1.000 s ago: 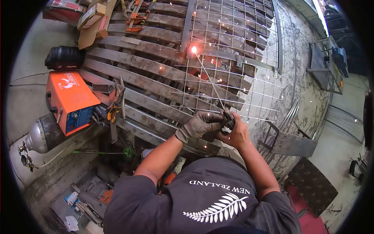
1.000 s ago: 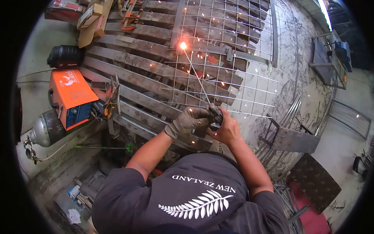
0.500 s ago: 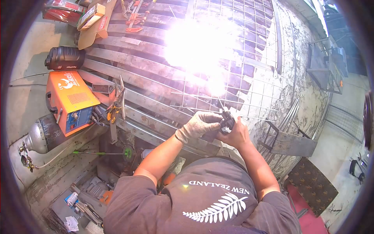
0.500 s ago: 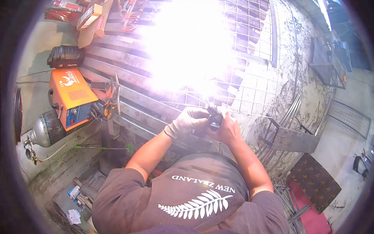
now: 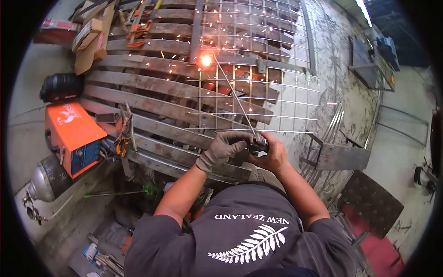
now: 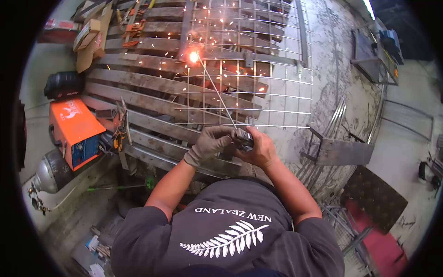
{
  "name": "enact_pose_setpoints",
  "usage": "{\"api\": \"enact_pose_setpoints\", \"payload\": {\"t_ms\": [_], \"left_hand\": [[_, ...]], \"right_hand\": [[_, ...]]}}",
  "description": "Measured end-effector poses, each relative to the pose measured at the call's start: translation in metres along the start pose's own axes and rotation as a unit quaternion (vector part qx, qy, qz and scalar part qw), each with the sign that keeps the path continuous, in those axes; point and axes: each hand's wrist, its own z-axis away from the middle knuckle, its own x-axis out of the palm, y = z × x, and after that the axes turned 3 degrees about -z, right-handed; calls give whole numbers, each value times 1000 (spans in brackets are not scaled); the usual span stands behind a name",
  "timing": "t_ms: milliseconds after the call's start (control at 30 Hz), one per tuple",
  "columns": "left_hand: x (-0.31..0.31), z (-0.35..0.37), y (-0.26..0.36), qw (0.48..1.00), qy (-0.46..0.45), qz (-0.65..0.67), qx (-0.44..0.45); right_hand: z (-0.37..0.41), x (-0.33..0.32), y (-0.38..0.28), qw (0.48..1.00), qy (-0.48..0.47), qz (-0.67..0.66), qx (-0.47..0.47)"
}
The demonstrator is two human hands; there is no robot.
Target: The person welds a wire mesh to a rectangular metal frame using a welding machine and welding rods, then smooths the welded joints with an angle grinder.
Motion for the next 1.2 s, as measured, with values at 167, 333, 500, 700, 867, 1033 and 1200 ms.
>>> {"api": "enact_pose_setpoints", "payload": {"t_ms": [167,333,500,700,867,1033,1200], "left_hand": [[10,3,4,999,18,-47,-18],[19,3,-5,997,44,-64,24],[32,-1,-18,978,93,-183,42],[98,-18,-24,817,137,-510,229],[139,-67,-48,582,84,-775,232],[165,-101,-39,534,84,-841,14],[160,-101,-15,601,82,-795,14]], "right_hand": [[40,-20,10,998,34,22,53],[83,-69,-1,994,67,44,74],[147,-106,0,988,84,14,129],[187,-166,-24,979,73,25,187],[222,-202,-28,959,94,5,266],[239,-231,-36,960,102,25,259],[260,-241,-32,948,142,30,283]]}}
